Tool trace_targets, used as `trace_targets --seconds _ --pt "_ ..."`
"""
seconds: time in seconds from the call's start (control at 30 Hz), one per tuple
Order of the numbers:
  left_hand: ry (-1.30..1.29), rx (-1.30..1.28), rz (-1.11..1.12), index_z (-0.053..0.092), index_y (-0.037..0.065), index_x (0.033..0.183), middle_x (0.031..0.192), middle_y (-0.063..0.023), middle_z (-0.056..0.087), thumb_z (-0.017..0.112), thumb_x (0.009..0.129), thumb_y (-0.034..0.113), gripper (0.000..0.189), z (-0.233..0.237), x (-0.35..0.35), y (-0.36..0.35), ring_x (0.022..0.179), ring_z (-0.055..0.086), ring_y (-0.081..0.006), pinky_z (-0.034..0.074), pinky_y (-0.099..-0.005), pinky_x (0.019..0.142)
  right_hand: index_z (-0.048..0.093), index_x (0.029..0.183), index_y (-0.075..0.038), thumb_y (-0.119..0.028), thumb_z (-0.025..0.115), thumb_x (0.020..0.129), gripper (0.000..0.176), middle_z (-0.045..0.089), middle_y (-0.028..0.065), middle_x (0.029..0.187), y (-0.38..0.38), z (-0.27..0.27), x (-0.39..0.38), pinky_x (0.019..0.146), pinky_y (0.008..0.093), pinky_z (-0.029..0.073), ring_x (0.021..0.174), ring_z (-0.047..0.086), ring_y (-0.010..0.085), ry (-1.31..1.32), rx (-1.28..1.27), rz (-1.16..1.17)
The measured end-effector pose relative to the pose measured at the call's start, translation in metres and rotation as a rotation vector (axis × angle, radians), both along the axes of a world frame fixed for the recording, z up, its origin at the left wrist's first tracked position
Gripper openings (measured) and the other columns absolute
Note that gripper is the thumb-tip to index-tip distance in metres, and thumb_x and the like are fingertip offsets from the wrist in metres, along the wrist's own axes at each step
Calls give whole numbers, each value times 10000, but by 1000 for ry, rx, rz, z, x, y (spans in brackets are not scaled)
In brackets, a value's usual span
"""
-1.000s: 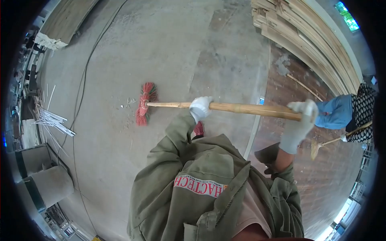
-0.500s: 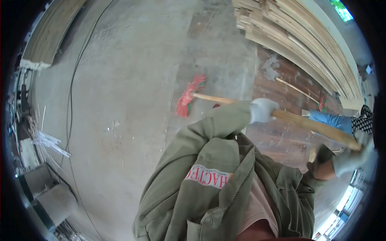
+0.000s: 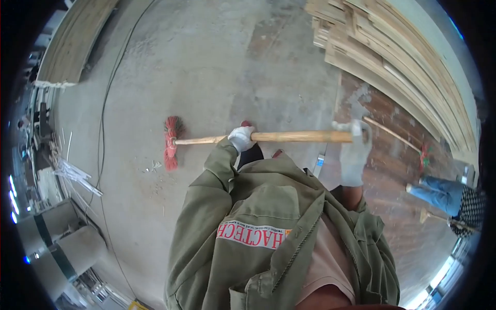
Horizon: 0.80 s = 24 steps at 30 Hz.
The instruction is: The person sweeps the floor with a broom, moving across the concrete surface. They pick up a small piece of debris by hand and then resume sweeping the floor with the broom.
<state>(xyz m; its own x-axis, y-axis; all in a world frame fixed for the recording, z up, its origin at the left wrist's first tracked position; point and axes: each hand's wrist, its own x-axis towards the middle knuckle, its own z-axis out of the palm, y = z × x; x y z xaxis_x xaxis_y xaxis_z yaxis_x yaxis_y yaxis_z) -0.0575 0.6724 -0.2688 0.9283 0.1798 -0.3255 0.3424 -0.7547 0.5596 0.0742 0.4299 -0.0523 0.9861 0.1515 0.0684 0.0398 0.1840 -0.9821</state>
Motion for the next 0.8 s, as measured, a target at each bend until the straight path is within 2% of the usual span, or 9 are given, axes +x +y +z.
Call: trace_targets --seconds 0.07,0.13,0.23,0.3,0.47,0.53,0.67,0.73,0.8 --pt "-161 -72 -8 596 74 827 756 -154 620 626 627 184 231 19 11 1 739 600 -343 479 -412 664 519 864 -5 -210 497 858 206 595 97 734 -9 8 24 790 360 461 708 597 236 -193 -177 -14" --pt "-320 -124 1 599 81 843 739 -149 617 633 616 179 250 68 59 -8 709 601 -332 479 -422 651 525 819 -2 -245 502 841 245 598 125 808 -8 57 58 807 372 458 764 580 239 -177 2 -1" --pt "-660 -236 -53 607 107 879 758 -137 622 654 628 224 280 121 149 -22 717 601 -341 474 -428 642 512 1082 54 -77 442 868 261 563 122 902 -38 126 122 793 360 474 771 562 225 -687 -342 -204" --pt "-536 -277 -127 617 119 894 808 -130 632 630 647 194 258 177 197 -16 771 610 -321 476 -402 692 474 1186 39 16 434 869 320 556 135 910 -28 166 158 742 326 500 777 585 233 -924 -462 -290" --pt "-577 -210 -109 626 135 848 776 -125 629 627 649 215 214 157 324 42 769 613 -312 481 -393 690 461 1241 -10 81 460 834 417 534 135 929 70 207 222 759 349 508 837 603 273 -903 -538 -319" --pt "-572 -232 -59 628 136 857 782 -126 631 626 648 222 226 155 341 78 773 613 -313 482 -393 695 516 1171 20 -16 453 857 322 519 108 908 115 194 266 821 385 476 895 580 266 -1175 -731 -234" --pt "-465 -276 49 633 117 859 808 -142 633 614 643 215 238 143 326 169 792 612 -317 483 -402 709 527 1172 -3 -135 410 906 319 521 109 912 223 177 303 756 356 490 811 594 253 -1130 -692 -197" --pt "-432 -231 180 632 96 848 821 -155 632 612 629 196 243 124 291 209 793 612 -318 484 -404 706 570 1103 -4 -162 421 910 291 556 115 876 269 152 323 700 320 480 721 589 225 -558 -313 -52" --pt "-354 -177 286 618 98 871 829 -161 630 596 645 204 250 92 234 251 791 607 -329 482 -408 702 575 964 12 -213 445 895 270 590 129 788 324 110 282 674 315 459 679 570 200 -565 -444 71"
